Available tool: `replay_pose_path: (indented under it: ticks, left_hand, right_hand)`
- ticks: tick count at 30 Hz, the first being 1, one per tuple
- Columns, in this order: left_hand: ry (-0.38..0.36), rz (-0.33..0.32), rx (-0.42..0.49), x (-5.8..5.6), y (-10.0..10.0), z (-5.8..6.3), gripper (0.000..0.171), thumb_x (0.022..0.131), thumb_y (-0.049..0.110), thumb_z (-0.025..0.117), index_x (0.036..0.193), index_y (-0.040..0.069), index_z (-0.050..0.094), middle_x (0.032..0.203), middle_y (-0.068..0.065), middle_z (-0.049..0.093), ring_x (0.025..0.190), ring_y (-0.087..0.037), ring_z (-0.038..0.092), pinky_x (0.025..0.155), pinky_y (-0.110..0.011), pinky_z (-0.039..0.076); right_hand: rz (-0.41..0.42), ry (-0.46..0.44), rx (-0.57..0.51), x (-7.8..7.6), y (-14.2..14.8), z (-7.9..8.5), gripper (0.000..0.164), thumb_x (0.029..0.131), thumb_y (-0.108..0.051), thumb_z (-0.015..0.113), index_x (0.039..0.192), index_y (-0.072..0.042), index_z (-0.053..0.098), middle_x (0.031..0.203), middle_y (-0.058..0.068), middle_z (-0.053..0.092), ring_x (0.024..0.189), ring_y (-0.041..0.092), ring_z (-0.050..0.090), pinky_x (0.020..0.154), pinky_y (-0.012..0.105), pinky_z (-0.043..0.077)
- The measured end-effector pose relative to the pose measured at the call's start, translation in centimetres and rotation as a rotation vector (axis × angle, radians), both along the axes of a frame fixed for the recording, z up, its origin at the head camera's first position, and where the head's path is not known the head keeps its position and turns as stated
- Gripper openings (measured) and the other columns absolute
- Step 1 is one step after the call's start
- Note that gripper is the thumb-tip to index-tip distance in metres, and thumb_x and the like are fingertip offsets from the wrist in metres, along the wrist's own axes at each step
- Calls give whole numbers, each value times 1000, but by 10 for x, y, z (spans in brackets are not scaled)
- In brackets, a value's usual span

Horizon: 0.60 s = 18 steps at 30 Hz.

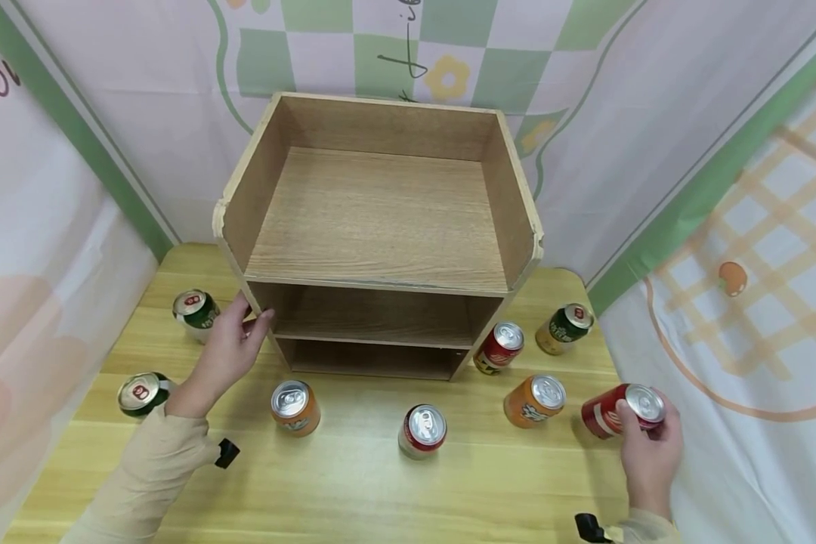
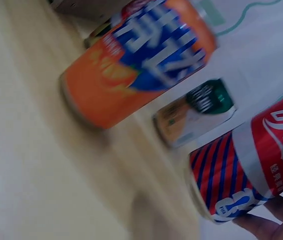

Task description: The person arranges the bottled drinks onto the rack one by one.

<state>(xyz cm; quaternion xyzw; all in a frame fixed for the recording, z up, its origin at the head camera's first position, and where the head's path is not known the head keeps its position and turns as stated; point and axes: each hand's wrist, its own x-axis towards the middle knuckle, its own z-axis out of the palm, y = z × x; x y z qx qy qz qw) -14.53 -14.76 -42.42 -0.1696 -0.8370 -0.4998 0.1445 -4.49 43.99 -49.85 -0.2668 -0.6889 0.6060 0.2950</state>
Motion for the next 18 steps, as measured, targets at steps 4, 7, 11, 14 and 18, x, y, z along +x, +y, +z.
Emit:
replay_pose_path:
  ticks: [4,7,11,14,18]
  left_hand:
    - [-2,-2,-6,1,0,0,53,101,-6,54,151,-8,36,145,-32,47,127,-49,54,91,-50,58]
    - [-2,-3,-4,1,0,0,53,101,-6,54,151,-7,35,146,-32,47,128,-49,53,92,-50,58]
    - [-4,-2,8,3,1,3,52,102,-6,53,151,-8,36,146,-31,47,129,-48,53,93,-50,58]
    - [-4,1,9,4,2,5,52,101,-7,53,151,-8,36,145,-31,48,129,-48,53,93,-50,58]
    - [2,4,4,4,2,6,52,101,-6,53,151,-8,36,145,-31,48,128,-47,53,92,-49,58]
  right_hand:
    - [17,6,-2,-1,-4,27,42,88,8,72,124,-14,68,104,-7,63,93,4,58,72,4,49]
    - [18,0,-25,-2,-10,47,43,87,9,73,124,-14,69,102,-7,65,91,4,59,66,6,50]
    - [32,7,-85,-5,-19,74,42,88,10,72,125,-11,69,103,-5,66,93,5,61,66,8,54]
    - [61,17,-132,-6,-24,93,44,88,11,72,127,-9,68,107,-3,66,98,6,61,67,11,56]
    - [99,67,-177,-6,-32,112,45,88,13,70,128,-7,67,110,-2,67,99,7,63,67,15,59]
